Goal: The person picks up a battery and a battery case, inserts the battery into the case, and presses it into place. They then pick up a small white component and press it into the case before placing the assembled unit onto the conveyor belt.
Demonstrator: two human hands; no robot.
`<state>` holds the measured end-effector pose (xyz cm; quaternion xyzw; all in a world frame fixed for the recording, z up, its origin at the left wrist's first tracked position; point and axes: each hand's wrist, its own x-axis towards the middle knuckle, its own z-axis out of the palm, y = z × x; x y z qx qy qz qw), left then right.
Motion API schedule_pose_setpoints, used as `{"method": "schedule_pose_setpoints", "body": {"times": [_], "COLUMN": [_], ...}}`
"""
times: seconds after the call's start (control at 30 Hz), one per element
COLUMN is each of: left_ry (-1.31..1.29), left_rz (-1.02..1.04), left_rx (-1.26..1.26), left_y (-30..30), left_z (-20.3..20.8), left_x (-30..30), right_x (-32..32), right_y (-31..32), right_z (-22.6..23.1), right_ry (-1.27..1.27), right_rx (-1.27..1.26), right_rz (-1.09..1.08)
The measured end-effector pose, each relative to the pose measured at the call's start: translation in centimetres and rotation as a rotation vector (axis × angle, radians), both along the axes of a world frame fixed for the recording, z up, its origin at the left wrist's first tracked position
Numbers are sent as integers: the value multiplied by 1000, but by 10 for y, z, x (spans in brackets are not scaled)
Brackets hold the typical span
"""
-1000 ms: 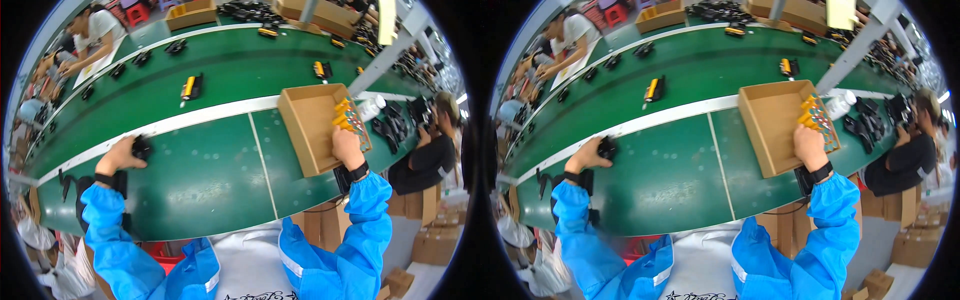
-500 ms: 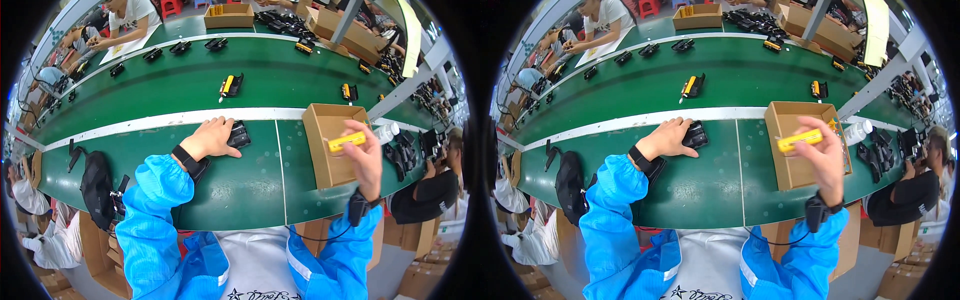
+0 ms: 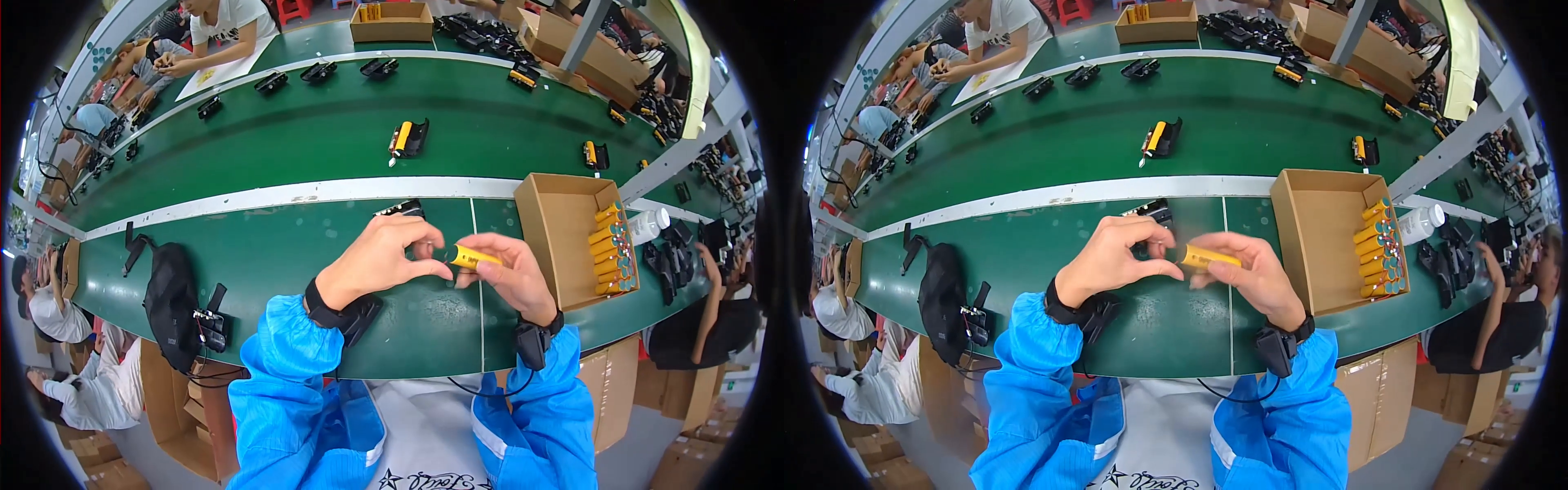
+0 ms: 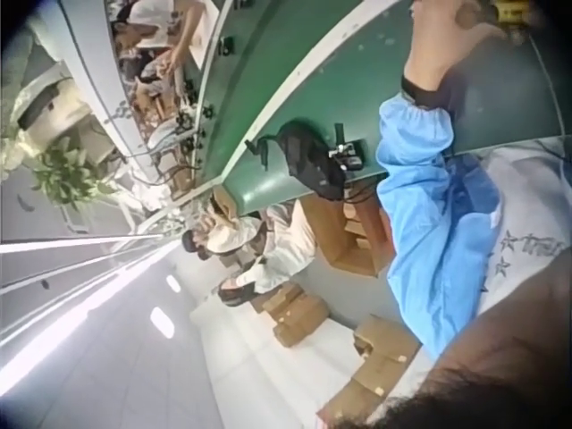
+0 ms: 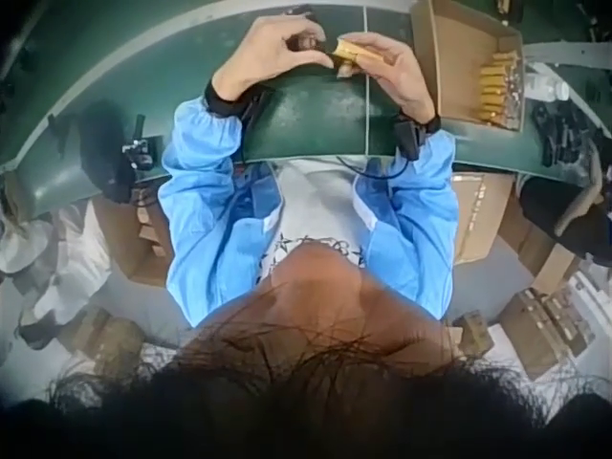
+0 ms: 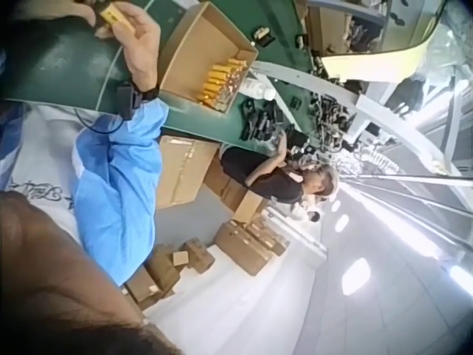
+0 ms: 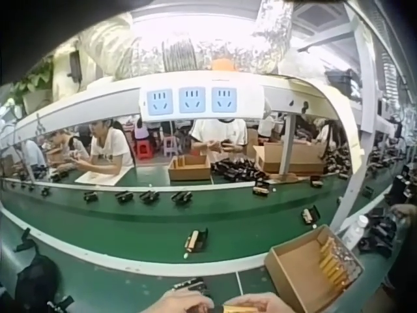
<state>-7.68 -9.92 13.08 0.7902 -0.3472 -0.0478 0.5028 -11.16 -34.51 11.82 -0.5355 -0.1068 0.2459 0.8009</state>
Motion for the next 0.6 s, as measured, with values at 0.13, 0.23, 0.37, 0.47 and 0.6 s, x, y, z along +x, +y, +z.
{"method": "schedule_pose_setpoints", "body": {"times": [0.13,0.23,0.37,0.47,0.6], "left_ry": [-193,-296,-417,-452,-409], "left_rz": [28,-8,74,126,406], "left_rx": [73,4,-42,12,224], "left_y": [13,16,20,24,27], "left_z": [-9,-12,-25,-29,-49], "left_x": [-7,-11,-8,-1,19], "right_x": [0,8,8,9,13], "right_y": [15,26,42,53,63], "right_z": [1,-20,-26,-28,-27], "right_ry": [-268,-142,-130,-140,-101], "right_rx": [-183,-123,-176,-227,-319], "right_rz": [275,253,133,24,-126]}}
